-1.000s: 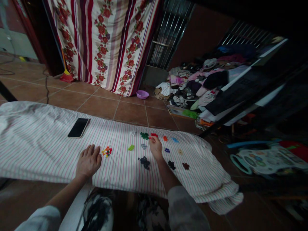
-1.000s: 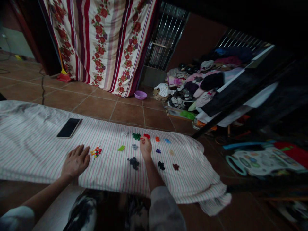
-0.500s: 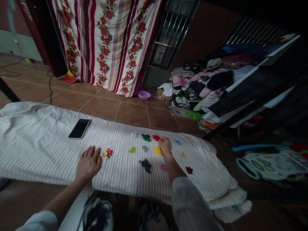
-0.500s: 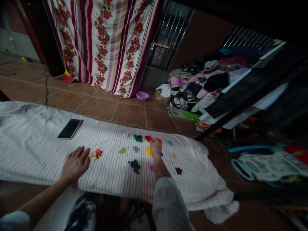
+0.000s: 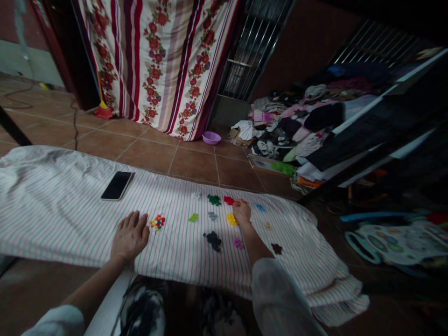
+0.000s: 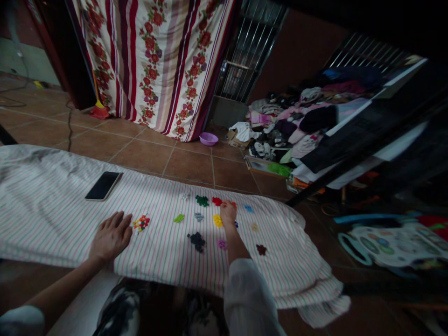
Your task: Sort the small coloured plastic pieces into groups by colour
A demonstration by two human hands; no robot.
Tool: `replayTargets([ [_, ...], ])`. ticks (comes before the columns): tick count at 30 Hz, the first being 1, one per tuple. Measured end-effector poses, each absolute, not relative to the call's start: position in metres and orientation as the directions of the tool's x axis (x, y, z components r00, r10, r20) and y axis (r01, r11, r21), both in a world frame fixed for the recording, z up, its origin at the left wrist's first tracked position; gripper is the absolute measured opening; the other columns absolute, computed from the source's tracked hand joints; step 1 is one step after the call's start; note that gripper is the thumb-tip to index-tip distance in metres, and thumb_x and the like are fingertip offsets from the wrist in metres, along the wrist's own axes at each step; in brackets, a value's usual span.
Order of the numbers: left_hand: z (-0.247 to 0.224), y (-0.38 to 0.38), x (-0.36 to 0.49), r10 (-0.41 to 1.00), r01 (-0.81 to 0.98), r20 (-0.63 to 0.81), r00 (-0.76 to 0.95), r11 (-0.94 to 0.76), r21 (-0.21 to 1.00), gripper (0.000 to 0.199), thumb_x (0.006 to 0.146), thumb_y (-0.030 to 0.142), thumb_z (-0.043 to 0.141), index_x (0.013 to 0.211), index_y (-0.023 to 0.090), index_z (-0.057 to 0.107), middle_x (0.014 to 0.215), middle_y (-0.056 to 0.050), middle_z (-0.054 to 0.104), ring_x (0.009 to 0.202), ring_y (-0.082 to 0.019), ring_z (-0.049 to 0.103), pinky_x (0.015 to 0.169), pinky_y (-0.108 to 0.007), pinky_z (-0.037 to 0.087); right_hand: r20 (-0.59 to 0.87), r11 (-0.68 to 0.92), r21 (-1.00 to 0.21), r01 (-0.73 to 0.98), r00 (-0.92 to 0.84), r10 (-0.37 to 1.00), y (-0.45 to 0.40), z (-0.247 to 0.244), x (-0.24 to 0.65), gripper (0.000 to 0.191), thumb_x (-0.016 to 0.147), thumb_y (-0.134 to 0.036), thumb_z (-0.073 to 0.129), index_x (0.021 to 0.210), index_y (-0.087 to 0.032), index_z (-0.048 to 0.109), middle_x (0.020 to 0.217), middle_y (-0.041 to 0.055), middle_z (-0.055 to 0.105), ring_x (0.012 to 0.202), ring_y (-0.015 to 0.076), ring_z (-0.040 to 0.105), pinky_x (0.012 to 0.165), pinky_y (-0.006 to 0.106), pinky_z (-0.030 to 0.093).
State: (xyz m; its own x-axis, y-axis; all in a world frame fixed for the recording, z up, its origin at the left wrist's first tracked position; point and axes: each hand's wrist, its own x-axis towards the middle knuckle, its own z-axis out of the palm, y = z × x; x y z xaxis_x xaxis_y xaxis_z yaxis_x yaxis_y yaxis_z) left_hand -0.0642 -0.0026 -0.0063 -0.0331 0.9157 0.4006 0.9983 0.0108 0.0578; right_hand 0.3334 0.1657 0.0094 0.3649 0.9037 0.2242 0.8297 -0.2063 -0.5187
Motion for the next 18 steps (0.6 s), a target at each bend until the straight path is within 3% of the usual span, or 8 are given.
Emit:
replayTargets([
  [7, -0.008, -0.003, -0.065, 0.924, 0.999, 0.381, -0.029, 0.019, 0.032, 0.043, 0.086, 0.034, 0.038, 0.121, 0.017, 0.057, 0.127, -0.016, 0.055, 0.122, -0.029, 0.046, 0.099, -0.044, 0.036, 0.210, -0.209, -0.518, 0.829, 0.361, 0.909, 0.155, 0.012, 0.330, 0.033, 0.077, -0.019, 0.044, 0.096, -0.017, 0.070, 0.092, 0.0078, 0.070, 0.086, 0.0189, 0.063, 0.079, 0.027, 0.046],
  [14, -0.006, -0.003, -0.065, 0.935, 1.000, 0.355, -0.025, 0.022, 0.011, 0.044, 0.088, 0.033, 0.038, 0.125, 0.019, 0.056, 0.131, -0.017, 0.054, 0.123, -0.030, 0.046, 0.099, -0.044, 0.037, 0.257, -0.011, -0.671, 0.742, 0.247, 0.934, 0.142, 0.013, 0.293, 0.031, 0.077, -0.027, 0.045, 0.095, -0.017, 0.068, 0.090, 0.0077, 0.071, 0.081, 0.0187, 0.064, 0.077, 0.029, 0.049],
  [18, -0.005, -0.003, -0.065, 0.939, 1.000, 0.343, -0.026, 0.030, -0.007, 0.045, 0.088, 0.033, 0.038, 0.127, 0.019, 0.055, 0.133, -0.016, 0.053, 0.124, -0.030, 0.047, 0.099, -0.044, 0.037, 0.317, 0.143, -0.698, 0.701, 0.125, 0.940, 0.134, 0.012, 0.261, 0.029, 0.078, -0.030, 0.046, 0.092, -0.019, 0.068, 0.085, 0.0058, 0.070, 0.077, 0.0181, 0.064, 0.073, 0.029, 0.050],
])
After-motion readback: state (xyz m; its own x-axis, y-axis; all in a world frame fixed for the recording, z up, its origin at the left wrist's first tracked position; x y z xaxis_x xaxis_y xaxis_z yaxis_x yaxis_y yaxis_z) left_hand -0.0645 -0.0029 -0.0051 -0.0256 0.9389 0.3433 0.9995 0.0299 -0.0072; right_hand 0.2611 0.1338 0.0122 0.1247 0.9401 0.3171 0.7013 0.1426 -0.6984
